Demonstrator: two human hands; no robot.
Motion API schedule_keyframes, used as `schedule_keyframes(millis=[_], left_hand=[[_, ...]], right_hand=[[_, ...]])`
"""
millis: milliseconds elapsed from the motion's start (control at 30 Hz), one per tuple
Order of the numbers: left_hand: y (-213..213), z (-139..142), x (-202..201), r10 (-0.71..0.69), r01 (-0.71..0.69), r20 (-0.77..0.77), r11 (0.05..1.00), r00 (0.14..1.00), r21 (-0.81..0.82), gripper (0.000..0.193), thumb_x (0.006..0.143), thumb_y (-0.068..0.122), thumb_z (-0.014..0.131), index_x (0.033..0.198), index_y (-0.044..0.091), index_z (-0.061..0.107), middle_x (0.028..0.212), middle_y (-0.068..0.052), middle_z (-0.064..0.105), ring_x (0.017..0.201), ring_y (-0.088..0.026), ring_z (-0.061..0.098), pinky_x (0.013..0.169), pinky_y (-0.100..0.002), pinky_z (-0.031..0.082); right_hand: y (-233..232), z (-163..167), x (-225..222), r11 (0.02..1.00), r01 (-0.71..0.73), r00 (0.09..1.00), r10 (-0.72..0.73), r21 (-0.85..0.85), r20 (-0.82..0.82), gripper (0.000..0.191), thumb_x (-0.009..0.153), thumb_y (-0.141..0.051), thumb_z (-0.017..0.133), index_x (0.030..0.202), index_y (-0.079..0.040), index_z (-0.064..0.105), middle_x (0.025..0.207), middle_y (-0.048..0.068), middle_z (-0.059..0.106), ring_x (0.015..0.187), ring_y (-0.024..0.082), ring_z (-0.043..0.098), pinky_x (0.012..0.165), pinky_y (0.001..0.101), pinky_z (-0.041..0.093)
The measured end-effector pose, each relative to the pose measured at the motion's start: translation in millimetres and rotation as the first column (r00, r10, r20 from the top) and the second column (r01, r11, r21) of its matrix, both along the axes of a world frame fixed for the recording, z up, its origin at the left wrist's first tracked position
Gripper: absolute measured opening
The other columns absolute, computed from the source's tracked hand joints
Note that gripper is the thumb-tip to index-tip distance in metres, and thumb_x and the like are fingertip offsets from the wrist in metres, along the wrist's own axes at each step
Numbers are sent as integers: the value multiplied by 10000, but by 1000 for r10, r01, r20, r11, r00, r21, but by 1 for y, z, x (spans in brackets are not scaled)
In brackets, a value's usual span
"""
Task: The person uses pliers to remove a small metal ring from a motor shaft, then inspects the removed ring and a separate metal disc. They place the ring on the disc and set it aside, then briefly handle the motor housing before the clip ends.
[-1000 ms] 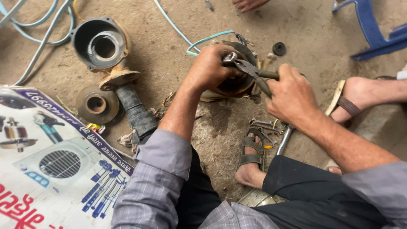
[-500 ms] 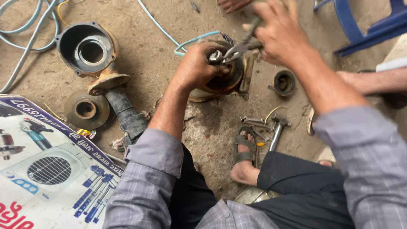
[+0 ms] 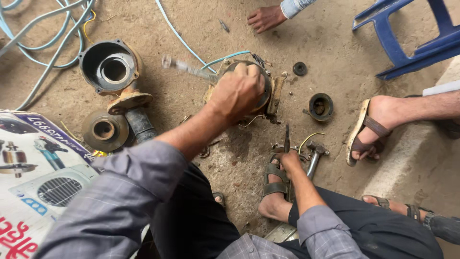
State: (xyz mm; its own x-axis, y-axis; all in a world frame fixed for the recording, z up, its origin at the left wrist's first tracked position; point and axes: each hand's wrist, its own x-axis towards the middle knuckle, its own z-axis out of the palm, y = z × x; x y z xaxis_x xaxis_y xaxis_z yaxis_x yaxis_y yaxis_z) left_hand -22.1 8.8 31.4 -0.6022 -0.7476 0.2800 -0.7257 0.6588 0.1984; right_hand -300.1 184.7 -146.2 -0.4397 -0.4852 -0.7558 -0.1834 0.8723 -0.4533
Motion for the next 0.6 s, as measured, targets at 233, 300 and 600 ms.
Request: schedule_keyframes(millis=[233,300,600], left_hand=[[-21,5,-2,-141,197,320,969,937,-151,237,932,244,608,892,38,717,910,-102,648,813,-208,608,539,-337,547],[-22,5,-1,-153,207,318,967,936,-145,237,940,244,604,853,55,716,919,-102,651,834,-214,613,560,-346,559],[-15,-2,11,-7,6,61,1000,998,19,135,939,120,626,937,14,709,942,-159,677,876,-303,691,666,-393,601]], right_hand=[[9,-5,6,960,-181,983,175,-215,-47,330,803,-74,656,1103,-43,792,903,111,765,830,235,692,756,381,527],[7,-4,8,936,-241,969,218,-257,-116,324,806,-93,661,1098,-46,791,929,107,778,884,235,725,811,377,544],[-34,77,31,657,-405,908,204,-636,-367,469,833,-108,600,1291,-11,574,1256,116,680,1190,315,614,1075,431,435]])
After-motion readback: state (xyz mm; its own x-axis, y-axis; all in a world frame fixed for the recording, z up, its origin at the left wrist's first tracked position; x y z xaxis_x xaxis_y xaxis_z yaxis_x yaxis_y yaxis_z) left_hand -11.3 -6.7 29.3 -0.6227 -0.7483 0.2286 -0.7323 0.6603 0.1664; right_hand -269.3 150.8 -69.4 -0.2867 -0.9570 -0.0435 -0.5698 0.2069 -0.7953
